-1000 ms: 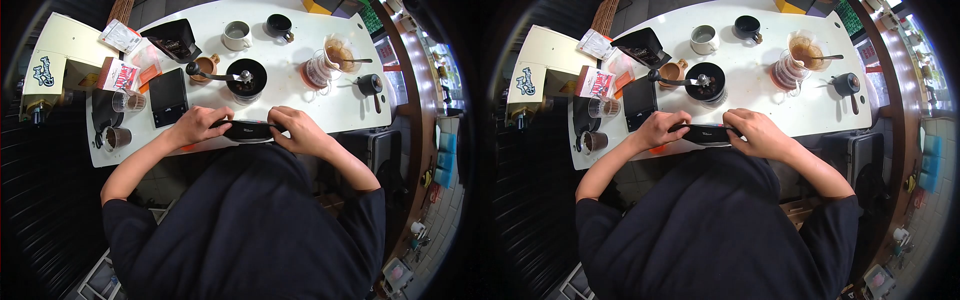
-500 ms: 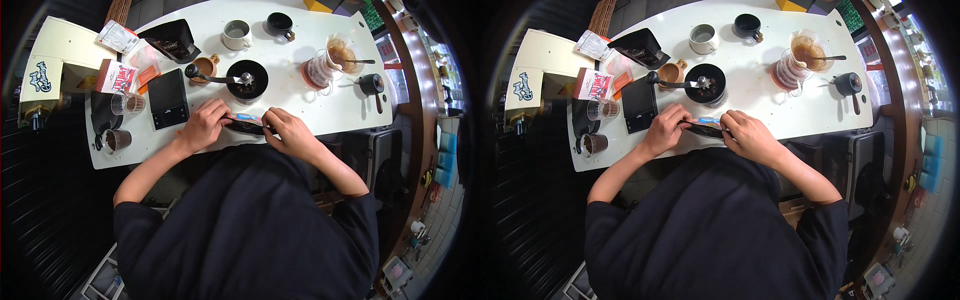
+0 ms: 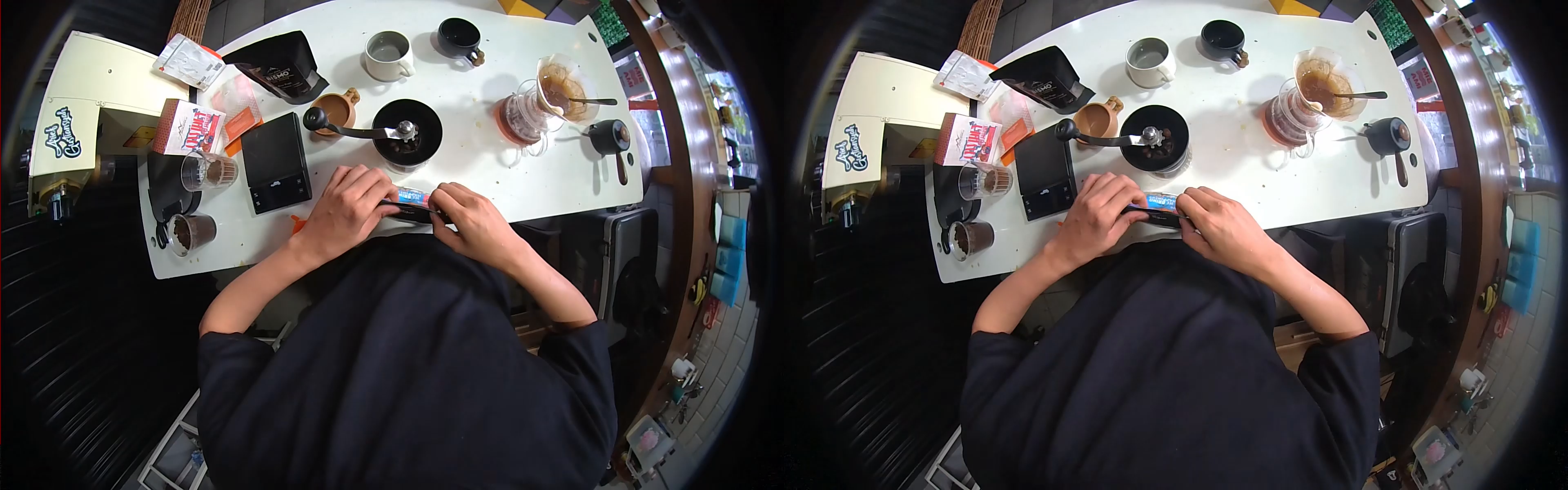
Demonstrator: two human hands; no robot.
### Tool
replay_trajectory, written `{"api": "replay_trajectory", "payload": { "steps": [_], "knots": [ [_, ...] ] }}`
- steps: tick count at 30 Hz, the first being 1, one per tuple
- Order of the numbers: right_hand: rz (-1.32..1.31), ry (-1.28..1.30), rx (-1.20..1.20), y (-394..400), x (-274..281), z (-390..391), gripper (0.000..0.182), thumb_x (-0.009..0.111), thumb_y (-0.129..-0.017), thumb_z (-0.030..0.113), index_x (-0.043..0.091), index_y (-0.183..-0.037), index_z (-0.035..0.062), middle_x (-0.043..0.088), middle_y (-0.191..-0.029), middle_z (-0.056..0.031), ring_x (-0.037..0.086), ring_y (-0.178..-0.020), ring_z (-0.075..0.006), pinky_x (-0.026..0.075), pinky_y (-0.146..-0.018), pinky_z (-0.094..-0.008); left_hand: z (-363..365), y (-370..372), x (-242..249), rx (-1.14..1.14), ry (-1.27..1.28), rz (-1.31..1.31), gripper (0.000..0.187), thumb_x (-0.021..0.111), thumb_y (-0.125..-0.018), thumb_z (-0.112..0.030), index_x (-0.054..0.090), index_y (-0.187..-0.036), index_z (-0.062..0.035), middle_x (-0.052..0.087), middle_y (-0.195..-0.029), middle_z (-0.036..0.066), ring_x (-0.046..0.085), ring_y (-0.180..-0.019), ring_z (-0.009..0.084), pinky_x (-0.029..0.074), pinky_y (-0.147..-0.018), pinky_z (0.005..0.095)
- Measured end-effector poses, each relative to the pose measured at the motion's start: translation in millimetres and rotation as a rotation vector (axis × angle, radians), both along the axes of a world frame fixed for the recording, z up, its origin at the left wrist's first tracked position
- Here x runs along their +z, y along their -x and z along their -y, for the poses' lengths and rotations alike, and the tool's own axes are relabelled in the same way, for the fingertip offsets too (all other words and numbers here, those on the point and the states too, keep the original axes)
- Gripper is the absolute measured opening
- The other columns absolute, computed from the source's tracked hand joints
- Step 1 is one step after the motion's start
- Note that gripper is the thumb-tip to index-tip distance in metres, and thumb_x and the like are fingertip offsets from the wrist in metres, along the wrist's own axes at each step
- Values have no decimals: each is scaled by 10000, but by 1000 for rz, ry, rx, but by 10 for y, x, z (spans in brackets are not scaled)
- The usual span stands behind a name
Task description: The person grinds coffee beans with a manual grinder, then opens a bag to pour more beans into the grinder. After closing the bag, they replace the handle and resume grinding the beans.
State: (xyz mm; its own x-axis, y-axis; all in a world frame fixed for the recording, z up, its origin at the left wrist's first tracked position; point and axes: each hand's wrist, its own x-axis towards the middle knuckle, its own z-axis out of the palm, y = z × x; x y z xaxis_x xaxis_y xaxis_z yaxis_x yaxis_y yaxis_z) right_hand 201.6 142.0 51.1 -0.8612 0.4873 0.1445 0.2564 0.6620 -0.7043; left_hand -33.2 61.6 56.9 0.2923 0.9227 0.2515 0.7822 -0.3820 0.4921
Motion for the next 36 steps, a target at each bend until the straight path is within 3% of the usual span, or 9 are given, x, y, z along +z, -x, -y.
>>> {"api": "replay_trajectory", "payload": {
  "steps": [5,16,21,26,32,36],
  "knots": [
    [16,11,-23,58,30,54,170,644,-871,82,518,-960,11,562,-891,-138,602,-869,-338,510,-766,-449,47,-30,-56,7,13,-32,181,753,-804,-89,626,-931,-75,592,-891,33,585,-874,229,420,-827,380],
    [52,-128,-27,111,5,144,128,619,-892,59,524,-947,-7,552,-883,-140,604,-860,-316,514,-769,-433,40,-113,-80,73,-81,-40,134,730,-810,-82,631,-900,-86,589,-835,21,584,-816,225,378,-816,391],
    [82,-121,-61,139,66,140,170,643,-874,65,522,-974,-3,555,-904,-148,600,-882,-339,512,-772,-439,17,-48,-73,30,-45,23,166,750,-802,-110,621,-902,-77,591,-872,39,582,-844,239,406,-823,388],
    [93,-152,-77,195,22,215,200,658,-827,71,526,-960,2,572,-901,-131,616,-878,-310,527,-781,-414,38,7,19,-18,44,-16,198,756,-797,-119,616,-928,-70,593,-916,60,590,-881,277,444,-824,400],
    [70,-192,-211,212,-13,464,212,652,-807,61,542,-980,7,588,-910,-124,618,-869,-287,528,-770,-396,-8,48,-5,-91,20,16,198,722,-727,5,635,-890,-65,633,-894,66,613,-877,294,459,-802,402],
    [108,-231,-356,182,28,680,213,649,-796,58,541,-973,7,576,-890,-112,614,-871,-280,528,-767,-389,-132,29,43,-212,-24,28,207,722,-714,7,651,-894,-68,643,-879,56,627,-862,276,455,-779,386]
  ]
}}
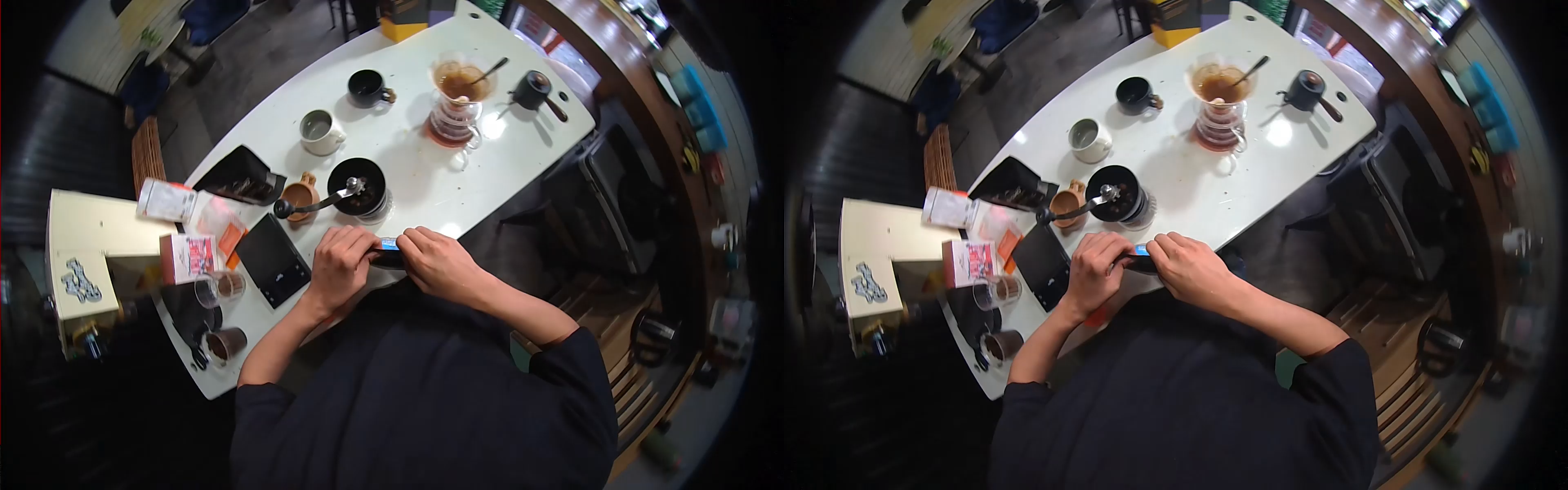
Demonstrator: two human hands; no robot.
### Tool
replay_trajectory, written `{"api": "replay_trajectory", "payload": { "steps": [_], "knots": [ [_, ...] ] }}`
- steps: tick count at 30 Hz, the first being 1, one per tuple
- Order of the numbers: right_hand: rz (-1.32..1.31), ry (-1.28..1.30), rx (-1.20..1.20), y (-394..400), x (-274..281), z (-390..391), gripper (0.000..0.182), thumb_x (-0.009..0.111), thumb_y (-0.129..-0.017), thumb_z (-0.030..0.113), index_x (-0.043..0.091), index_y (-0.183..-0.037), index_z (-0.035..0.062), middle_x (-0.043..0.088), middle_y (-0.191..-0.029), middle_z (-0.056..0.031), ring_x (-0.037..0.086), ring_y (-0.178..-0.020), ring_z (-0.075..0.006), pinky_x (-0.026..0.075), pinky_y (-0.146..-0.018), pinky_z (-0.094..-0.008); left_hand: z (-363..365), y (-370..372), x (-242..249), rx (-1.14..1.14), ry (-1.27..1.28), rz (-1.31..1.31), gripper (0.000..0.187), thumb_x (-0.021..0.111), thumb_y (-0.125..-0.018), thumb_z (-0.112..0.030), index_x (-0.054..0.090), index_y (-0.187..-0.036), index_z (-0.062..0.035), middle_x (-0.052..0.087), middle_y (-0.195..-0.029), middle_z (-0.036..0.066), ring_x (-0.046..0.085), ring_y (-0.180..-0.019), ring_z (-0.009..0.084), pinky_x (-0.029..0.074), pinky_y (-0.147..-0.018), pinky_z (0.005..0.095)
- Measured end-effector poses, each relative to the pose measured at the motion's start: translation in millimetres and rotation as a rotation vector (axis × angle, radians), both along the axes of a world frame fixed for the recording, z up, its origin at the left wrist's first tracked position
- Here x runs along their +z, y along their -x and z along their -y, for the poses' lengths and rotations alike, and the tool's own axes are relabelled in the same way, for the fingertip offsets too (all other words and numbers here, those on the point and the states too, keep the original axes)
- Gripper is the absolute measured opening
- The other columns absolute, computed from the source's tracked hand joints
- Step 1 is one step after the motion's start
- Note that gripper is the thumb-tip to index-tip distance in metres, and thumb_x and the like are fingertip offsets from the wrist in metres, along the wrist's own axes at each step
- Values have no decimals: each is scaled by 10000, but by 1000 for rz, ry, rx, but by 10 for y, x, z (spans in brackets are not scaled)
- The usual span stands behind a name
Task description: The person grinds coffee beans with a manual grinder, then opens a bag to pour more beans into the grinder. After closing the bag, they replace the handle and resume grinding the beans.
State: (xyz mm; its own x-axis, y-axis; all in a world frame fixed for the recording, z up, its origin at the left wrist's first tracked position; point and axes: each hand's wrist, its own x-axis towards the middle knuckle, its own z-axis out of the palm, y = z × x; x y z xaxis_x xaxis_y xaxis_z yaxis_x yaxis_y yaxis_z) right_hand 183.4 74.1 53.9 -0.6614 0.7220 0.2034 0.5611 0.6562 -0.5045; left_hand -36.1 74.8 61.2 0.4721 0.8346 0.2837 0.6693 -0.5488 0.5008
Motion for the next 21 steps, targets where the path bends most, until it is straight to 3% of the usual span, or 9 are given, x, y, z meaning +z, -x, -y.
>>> {"api": "replay_trajectory", "payload": {
  "steps": [7,10,14,21],
  "knots": [
    [-4,-9,-264,-280,11,351,178,644,-810,76,554,-951,16,593,-888,-117,629,-823,-281,541,-740,-394,-135,-337,20,-314,-34,-66,179,732,-752,-25,640,-903,-53,628,-876,58,609,-845,260,443,-785,380],
    [-6,-9,-310,-504,-46,493,123,620,-872,115,574,-948,30,647,-827,-114,681,-748,-301,557,-658,-414,-104,-661,20,-432,-69,-88,149,719,-783,-47,632,-904,-59,622,-883,50,607,-843,252,438,-790,380],
    [32,106,-350,-997,34,673,125,614,-870,128,613,-941,25,654,-796,-116,682,-707,-312,555,-615,-431,-105,-1153,39,-539,-64,-83,140,719,-815,-91,624,-912,-60,620,-891,52,609,-844,248,443,-785,378],
    [0,87,-451,-1739,-70,920,93,633,-859,126,594,-890,47,652,-770,-107,661,-683,-331,534,-612,-439,-211,-2012,95,-727,4,-111,174,739,-828,-121,615,-931,-57,620,-929,64,607,-900,253,458,-806,375]
  ]
}}
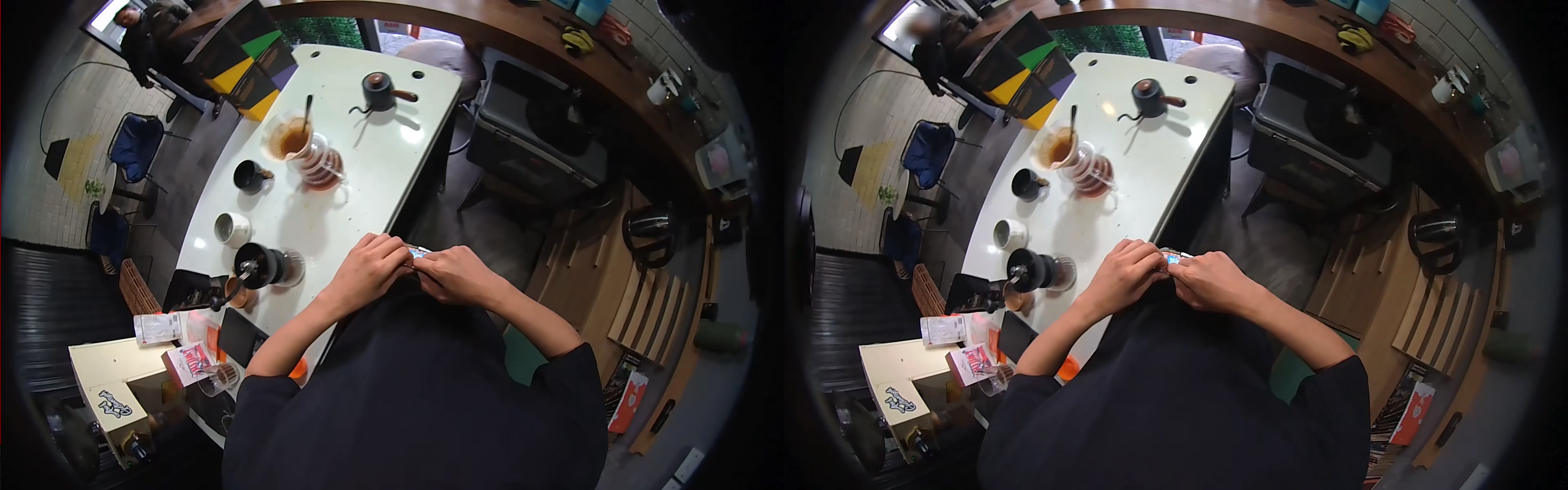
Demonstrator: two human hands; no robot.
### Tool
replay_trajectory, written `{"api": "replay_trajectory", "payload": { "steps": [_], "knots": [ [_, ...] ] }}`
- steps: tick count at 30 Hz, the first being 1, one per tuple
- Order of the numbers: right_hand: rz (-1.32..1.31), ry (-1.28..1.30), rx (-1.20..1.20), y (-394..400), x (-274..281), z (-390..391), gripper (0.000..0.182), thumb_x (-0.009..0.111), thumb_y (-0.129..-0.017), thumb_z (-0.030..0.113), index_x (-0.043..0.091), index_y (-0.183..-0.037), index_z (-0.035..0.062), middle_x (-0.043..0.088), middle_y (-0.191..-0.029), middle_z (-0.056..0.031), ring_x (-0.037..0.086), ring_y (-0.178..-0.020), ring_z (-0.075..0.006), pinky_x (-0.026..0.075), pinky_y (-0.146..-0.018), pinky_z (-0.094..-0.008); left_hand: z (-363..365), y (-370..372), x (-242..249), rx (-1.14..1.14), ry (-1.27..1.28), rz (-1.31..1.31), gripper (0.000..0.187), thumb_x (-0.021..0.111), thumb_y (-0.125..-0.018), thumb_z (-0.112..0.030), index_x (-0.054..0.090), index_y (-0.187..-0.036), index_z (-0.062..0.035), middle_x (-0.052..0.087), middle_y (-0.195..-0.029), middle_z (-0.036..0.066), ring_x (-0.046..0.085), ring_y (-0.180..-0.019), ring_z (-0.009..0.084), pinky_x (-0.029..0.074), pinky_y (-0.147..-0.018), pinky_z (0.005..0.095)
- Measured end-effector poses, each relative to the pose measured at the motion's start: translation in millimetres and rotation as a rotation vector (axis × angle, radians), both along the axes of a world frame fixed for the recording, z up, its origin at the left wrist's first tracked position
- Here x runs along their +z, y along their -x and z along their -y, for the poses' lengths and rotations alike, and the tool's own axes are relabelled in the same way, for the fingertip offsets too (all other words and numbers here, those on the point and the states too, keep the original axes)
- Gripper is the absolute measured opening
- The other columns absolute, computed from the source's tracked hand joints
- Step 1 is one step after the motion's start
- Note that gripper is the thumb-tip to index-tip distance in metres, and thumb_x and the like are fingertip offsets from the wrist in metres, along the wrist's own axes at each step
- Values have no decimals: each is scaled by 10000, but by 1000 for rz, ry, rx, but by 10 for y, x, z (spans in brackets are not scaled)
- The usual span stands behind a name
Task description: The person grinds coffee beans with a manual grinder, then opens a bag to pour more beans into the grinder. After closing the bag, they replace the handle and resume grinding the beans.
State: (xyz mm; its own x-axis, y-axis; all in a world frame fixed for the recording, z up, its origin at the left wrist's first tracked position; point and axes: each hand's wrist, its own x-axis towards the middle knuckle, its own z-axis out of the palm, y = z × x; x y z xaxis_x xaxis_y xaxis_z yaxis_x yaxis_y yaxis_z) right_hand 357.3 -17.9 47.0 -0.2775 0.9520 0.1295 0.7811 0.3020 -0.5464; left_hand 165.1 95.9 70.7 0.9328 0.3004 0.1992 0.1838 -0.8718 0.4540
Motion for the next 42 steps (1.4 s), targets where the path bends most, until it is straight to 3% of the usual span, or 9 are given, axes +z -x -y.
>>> {"api": "replay_trajectory", "payload": {
  "steps": [3,7,15,20,21,31,37,40,42],
  "knots": [
    [-39,21,0,-362,18,34,113,629,-854,112,613,-938,38,667,-782,-126,659,-677,-350,532,-614,-449,-96,-323,10,-48,105,51,175,725,-846,-110,609,-958,-41,592,-962,79,596,-933,273,469,-861,384],
    [-167,54,2,-803,69,51,129,632,-848,108,638,-946,23,671,-770,-158,664,-707,-371,535,-640,-470,-169,-681,-83,-62,302,140,143,712,-831,-30,621,-941,-13,604,-967,91,585,-911,292,489,-829,398],
    [-180,134,-24,-1374,189,46,135,615,-851,138,618,-925,25,668,-797,-149,662,-721,-363,523,-644,-472,-168,-1292,-53,-107,343,148,139,722,-805,-24,648,-923,-13,614,-920,91,565,-884,289,466,-796,390],
    [-254,53,-50,-1472,106,-81,148,616,-885,156,614,-968,34,673,-836,-144,669,-759,-354,526,-658,-474,-314,-1567,11,-175,248,97,119,703,-827,-46,648,-929,-23,607,-916,79,551,-860,276,439,-779,371],
    [-264,78,-59,-1508,102,-119,154,614,-898,163,618,-988,37,675,-844,-139,672,-772,-350,528,-662,-473,-362,-1605,49,-146,296,68,147,736,-771,24,640,-876,-13,595,-881,108,574,-855,300,482,-776,394],
    [-322,78,-143,-1683,163,-627,185,623,-909,157,682,-1038,37,685,-849,-158,670,-769,-366,526,-670,-470,-1003,-1815,74,-74,650,89,176,731,-822,21,611,-949,0,635,-951,93,632,-947,261,499,-865,363],
    [-450,-26,-155,-1688,207,-964,184,642,-894,125,668,-1051,30,669,-833,-180,662,-759,-378,521,-670,-463,-1204,-1788,-113,13,770,299,129,718,-801,68,656,-900,13,679,-931,112,654,-950,254,500,-882,365],
    [-372,80,-180,-1695,293,-1088,199,654,-888,129,653,-1062,33,663,-834,-176,661,-772,-382,529,-680,-457,-1297,-1828,-88,14,724,304,124,711,-803,73,659,-900,15,681,-927,116,658,-943,253,504,-875,365],
    [-455,98,-184,-1738,288,-1159,215,660,-888,139,647,-1078,40,658,-844,-168,663,-792,-383,535,-690,-459,-1349,-1887,-90,-18,659,318,128,714,-788,80,664,-880,7,688,-897,111,668,-934,253,514,-862,362]
  ]
}}
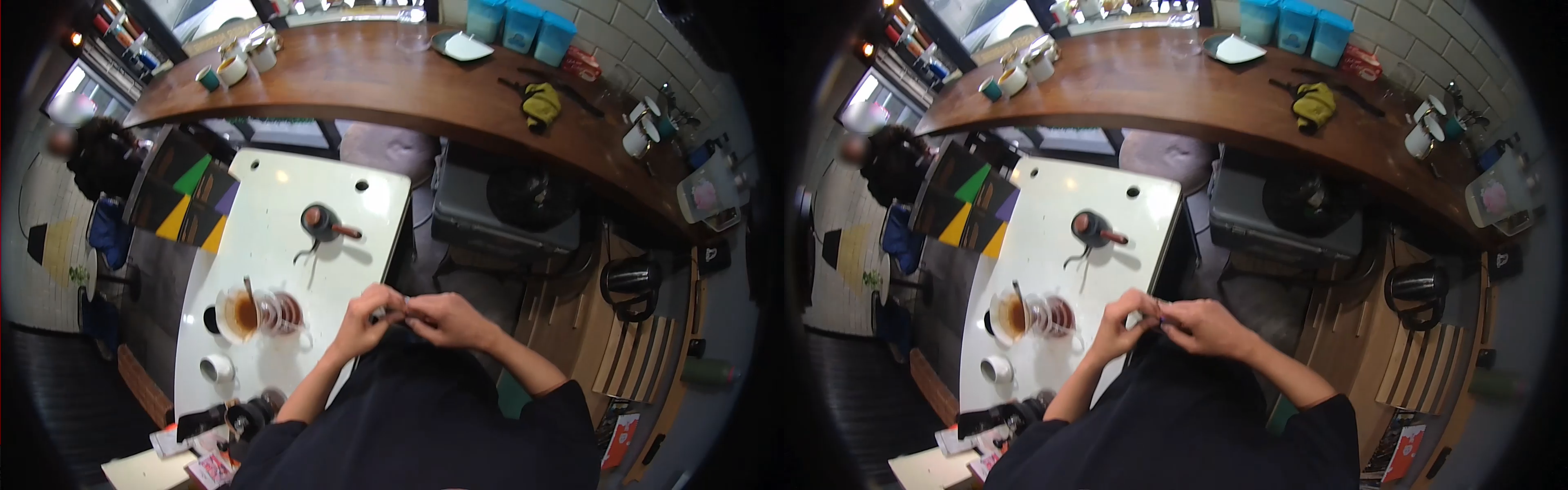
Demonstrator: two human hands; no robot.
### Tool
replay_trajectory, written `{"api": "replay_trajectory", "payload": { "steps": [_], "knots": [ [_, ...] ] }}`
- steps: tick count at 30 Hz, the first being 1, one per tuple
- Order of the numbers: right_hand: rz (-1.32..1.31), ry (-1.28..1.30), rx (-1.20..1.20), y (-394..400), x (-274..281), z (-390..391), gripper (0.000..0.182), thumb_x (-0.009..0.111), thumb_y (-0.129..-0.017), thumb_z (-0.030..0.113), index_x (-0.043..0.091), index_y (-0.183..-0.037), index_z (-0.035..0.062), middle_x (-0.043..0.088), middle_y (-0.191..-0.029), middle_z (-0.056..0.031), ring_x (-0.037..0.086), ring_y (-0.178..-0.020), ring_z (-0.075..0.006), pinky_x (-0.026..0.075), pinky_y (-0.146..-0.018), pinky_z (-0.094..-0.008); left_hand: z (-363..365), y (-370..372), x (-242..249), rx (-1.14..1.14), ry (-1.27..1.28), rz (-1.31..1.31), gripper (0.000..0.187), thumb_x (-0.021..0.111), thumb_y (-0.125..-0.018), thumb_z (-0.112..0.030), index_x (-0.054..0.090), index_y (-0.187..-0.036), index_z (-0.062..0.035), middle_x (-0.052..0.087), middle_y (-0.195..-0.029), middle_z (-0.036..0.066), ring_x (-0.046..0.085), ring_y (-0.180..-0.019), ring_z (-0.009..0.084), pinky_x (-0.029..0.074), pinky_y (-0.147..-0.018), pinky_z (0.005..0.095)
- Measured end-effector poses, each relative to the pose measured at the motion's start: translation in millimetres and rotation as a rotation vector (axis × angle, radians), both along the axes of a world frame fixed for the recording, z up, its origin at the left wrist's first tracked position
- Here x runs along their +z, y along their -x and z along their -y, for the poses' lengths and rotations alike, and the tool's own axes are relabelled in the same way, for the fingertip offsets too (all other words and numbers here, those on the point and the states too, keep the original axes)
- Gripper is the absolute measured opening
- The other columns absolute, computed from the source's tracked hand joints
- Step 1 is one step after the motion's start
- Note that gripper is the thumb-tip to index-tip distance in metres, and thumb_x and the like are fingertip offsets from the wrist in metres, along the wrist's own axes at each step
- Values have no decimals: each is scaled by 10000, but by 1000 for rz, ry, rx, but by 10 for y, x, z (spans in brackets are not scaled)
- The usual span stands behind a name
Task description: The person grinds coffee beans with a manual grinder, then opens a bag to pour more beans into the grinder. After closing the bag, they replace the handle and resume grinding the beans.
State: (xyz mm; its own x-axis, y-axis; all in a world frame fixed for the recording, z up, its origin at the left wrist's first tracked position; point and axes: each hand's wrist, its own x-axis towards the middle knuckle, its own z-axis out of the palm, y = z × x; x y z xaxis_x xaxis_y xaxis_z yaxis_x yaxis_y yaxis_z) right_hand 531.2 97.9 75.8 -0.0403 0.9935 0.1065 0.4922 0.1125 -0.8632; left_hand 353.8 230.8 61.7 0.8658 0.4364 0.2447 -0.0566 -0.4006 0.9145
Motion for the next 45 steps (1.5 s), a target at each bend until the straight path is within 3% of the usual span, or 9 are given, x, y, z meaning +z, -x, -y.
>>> {"api": "replay_trajectory", "payload": {
  "steps": [6,11,21,23,29,31,37,39,45],
  "knots": [
    [-12,-150,-63,-158,-148,11,172,626,-899,103,657,-1051,31,693,-929,-187,674,-821,-384,555,-720,-454,-25,-257,24,-5,57,-70,153,731,-799,44,674,-938,14,700,-940,125,691,-940,277,536,-834,350],
    [-125,-49,-50,-472,-30,216,112,632,-896,107,633,-934,2,588,-725,-181,616,-651,-358,462,-606,-439,152,-558,159,-80,216,-85,88,647,-875,33,622,-958,16,677,-1009,122,667,-984,239,502,-881,331],
    [2,-108,-160,-926,131,829,149,639,-868,114,659,-981,19,683,-884,-151,674,-767,-352,551,-678,-422,825,-1104,201,13,129,16,96,694,-793,80,653,-863,30,671,-911,110,642,-924,237,501,-886,348],
    [35,-239,-171,-983,29,902,167,634,-866,100,663,-1000,5,692,-919,-149,674,-779,-357,561,-683,-414,905,-1189,200,11,130,21,98,695,-794,79,655,-868,30,674,-913,111,643,-926,237,501,-888,348],
    [28,-159,-110,-1109,131,1098,165,632,-862,94,655,-990,-9,678,-882,-150,672,-772,-355,562,-675,-411,1045,-1269,268,-27,104,2,63,696,-829,44,660,-880,33,678,-918,115,649,-935,239,505,-887,348],
    [26,-145,-97,-1122,147,1123,171,638,-858,97,658,-993,-5,676,-878,-148,673,-765,-352,562,-674,-410,1064,-1249,252,-31,233,-18,52,688,-873,-6,662,-880,38,680,-916,118,650,-927,241,506,-892,349],
    [56,-280,-170,-1062,151,1101,181,664,-837,91,667,-991,-5,659,-847,-130,659,-700,-321,540,-631,-392,1182,-1272,242,96,-2,135,81,655,-811,91,676,-872,42,704,-889,123,682,-895,252,535,-831,341],
    [43,-419,-232,-1032,125,1070,155,676,-822,60,659,-958,-13,629,-782,-119,637,-644,-308,513,-585,-384,1213,-1298,303,118,-15,120,86,654,-809,94,676,-873,41,704,-887,124,682,-895,253,536,-829,341],
    [80,-372,-138,-1047,78,1102,121,663,-847,53,649,-948,-12,609,-754,-111,625,-635,-316,505,-582,-392,1257,-1276,324,127,20,58,93,654,-808,95,675,-877,37,704,-898,125,683,-886,252,537,-805,332]
  ]
}}
